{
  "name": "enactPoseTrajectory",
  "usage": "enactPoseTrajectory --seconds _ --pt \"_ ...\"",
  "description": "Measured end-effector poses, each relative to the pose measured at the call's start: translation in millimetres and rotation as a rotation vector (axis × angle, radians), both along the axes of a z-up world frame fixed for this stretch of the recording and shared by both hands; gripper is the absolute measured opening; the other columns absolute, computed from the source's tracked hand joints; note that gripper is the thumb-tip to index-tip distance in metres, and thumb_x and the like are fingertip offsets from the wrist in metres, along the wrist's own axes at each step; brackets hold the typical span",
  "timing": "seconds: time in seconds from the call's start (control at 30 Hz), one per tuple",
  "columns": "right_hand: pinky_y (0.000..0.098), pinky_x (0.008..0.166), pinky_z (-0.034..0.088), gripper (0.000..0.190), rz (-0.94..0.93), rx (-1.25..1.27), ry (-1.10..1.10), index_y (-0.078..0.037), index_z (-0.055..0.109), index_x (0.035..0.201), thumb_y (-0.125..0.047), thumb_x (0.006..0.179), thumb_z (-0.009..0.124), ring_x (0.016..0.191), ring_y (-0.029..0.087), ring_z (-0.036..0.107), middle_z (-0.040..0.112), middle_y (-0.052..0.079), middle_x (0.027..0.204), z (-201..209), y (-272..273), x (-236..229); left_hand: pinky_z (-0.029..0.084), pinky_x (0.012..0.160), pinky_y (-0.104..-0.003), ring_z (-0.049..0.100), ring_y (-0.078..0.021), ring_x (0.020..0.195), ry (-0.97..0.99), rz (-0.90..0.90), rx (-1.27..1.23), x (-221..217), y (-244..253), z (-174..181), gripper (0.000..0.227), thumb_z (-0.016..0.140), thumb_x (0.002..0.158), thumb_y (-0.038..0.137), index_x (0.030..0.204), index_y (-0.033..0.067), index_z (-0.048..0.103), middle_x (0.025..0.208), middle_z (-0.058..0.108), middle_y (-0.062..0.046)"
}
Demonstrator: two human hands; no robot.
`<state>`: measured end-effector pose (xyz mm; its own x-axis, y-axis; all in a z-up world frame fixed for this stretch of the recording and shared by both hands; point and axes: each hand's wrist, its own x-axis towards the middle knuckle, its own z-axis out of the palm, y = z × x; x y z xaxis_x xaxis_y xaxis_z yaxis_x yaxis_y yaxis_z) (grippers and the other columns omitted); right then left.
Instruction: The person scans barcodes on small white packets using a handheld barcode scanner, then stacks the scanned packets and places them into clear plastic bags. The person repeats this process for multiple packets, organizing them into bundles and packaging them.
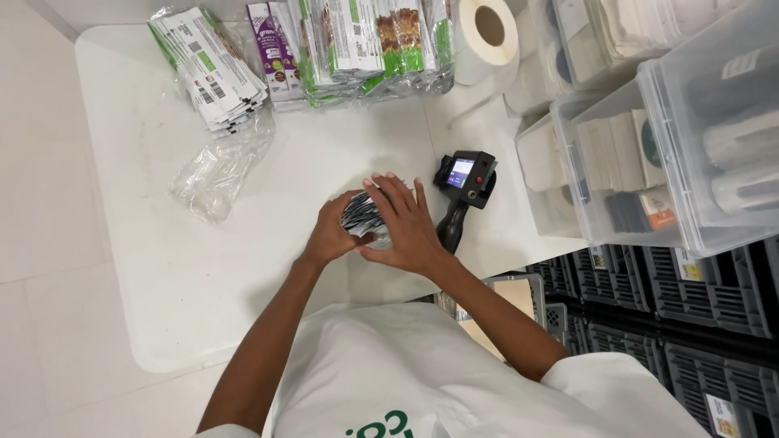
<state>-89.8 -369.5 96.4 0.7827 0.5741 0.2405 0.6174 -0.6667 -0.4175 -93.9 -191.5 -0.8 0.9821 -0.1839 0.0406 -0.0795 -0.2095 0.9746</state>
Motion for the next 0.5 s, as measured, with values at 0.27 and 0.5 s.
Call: enactPoseTrajectory --seconds 0.27,0.5 --pt "0.0707 0.119 0.011 0.113 0.020 -0.316 -0.067 -0.013 0.028 0.165 -0.035 0.070 0.086 0.150 0.040 0.035 0.040 0.018 0.160 35.4 18.2 20.5 0.020 0.127 -0.046 0.070 -0.0246 0.118 0.070 -0.152 0.594 35.9 -20.3 -21.5 0.064 0.085 0.077 0.032 0.135 0.0177 0.063 0.118 0.076 -0.005" --pt "0.0619 0.114 0.034 0.088 -0.070 -0.573 0.491 -0.012 0.038 0.154 -0.019 0.074 0.074 0.092 0.040 0.072 0.071 0.013 0.097 -25.8 -6.7 47.1 0.015 0.119 -0.063 0.064 -0.0280 0.108 -0.127 -0.271 0.898 32.2 6.3 55.9 0.037 0.081 0.076 0.020 0.108 0.0129 0.064 0.100 0.070 -0.011"
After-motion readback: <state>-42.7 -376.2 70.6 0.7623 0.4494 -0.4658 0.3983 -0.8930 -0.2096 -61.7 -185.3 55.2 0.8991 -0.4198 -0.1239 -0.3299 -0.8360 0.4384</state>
